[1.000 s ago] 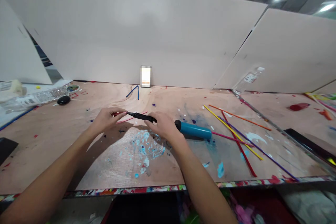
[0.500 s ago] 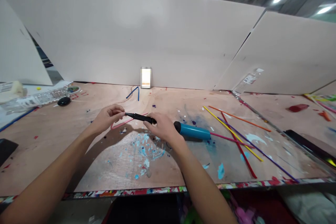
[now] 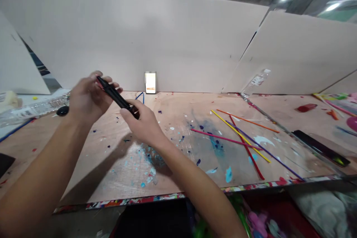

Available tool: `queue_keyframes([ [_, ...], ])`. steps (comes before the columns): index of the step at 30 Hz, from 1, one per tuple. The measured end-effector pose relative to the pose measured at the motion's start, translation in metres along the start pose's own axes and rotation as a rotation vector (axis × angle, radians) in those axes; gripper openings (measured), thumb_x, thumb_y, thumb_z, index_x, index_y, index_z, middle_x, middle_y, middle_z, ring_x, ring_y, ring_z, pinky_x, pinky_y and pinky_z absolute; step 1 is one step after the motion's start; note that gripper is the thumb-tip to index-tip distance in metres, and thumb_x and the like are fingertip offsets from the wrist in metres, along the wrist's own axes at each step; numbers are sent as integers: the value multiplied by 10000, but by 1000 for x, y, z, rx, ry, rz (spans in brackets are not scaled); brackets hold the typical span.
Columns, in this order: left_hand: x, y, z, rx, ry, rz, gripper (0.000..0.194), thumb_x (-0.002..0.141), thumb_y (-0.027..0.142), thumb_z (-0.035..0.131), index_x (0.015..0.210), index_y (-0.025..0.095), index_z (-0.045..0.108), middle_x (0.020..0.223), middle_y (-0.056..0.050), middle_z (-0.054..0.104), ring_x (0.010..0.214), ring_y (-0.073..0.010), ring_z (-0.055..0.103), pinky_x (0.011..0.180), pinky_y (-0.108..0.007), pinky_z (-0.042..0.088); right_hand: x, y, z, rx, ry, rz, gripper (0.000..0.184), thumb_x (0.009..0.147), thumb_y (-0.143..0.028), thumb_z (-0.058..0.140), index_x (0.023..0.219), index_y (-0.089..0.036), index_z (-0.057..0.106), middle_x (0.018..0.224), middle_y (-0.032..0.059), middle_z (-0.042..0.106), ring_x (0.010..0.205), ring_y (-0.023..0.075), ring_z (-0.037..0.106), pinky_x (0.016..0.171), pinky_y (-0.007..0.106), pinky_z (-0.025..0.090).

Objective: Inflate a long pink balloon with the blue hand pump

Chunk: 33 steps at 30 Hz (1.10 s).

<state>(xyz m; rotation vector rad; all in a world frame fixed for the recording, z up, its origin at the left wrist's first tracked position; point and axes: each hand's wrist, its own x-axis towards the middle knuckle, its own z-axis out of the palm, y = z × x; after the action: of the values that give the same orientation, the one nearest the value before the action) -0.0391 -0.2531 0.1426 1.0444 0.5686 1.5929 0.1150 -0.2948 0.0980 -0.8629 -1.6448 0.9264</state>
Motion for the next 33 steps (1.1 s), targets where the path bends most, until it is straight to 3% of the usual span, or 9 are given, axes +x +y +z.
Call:
queue_keyframes([
  [3,-8,34,33,-86,-61,19,84,824,252,514,777,208,460,626,42,486,563,-98,548,631,-253,486,-7,-21,21,285,46,-14,403,833,-372,609,1201,-216,559,824,-2,588,647,110,511,556,246,439],
  [6,-21,55,60,-136,-107,2,221,916,219,266,762,187,421,569,50,280,412,-52,382,465,-177,295,-19,-33,40,419,111,-58,439,826,-388,636,1230,-251,531,795,-14,552,637,111,495,529,239,433],
  [10,-32,68,80,-23,-122,3,328,926,218,152,731,168,412,617,24,192,389,-35,341,518,-158,190,-30,-38,48,403,161,-124,442,863,-415,608,1265,-272,497,934,12,589,766,134,546,686,287,498],
  [13,-35,70,85,-11,-149,3,349,931,218,146,725,160,422,633,18,209,414,-40,390,552,-171,230,-27,-42,36,260,250,-194,320,904,-392,555,1203,-278,538,1082,30,577,926,157,563,821,331,494],
  [17,-37,67,84,-18,-214,11,339,958,206,186,758,154,454,637,20,298,449,-59,468,562,-189,326,-15,-64,13,75,402,-313,233,926,-332,521,1149,-272,548,987,7,552,932,152,583,848,338,496],
  [23,-36,67,92,49,-186,19,303,947,130,298,759,121,534,715,3,466,653,-95,632,573,-176,411,3,-113,-2,-105,363,-486,214,940,-269,514,1143,-271,581,1107,-13,584,1022,132,591,888,243,512],
  [28,-41,67,98,-71,-231,6,441,958,81,162,782,86,566,841,-28,556,992,-188,664,747,-276,505,18,-115,-14,-255,360,-623,142,933,-244,500,1008,-255,620,1028,-52,616,976,118,635,843,230,509],
  [30,-43,65,97,-109,-269,27,379,958,98,241,782,83,576,808,-22,570,966,-197,666,770,-297,519,22,-111,-19,-282,348,-702,117,920,-210,527,992,-238,616,992,-38,636,924,117,647,811,228,515],
  [33,-45,66,93,-134,-352,36,270,934,126,374,745,90,563,681,3,527,711,-127,642,693,-261,523,25,-110,-27,-328,333,-785,105,924,-168,529,978,-216,605,947,-17,651,844,107,648,770,227,521],
])
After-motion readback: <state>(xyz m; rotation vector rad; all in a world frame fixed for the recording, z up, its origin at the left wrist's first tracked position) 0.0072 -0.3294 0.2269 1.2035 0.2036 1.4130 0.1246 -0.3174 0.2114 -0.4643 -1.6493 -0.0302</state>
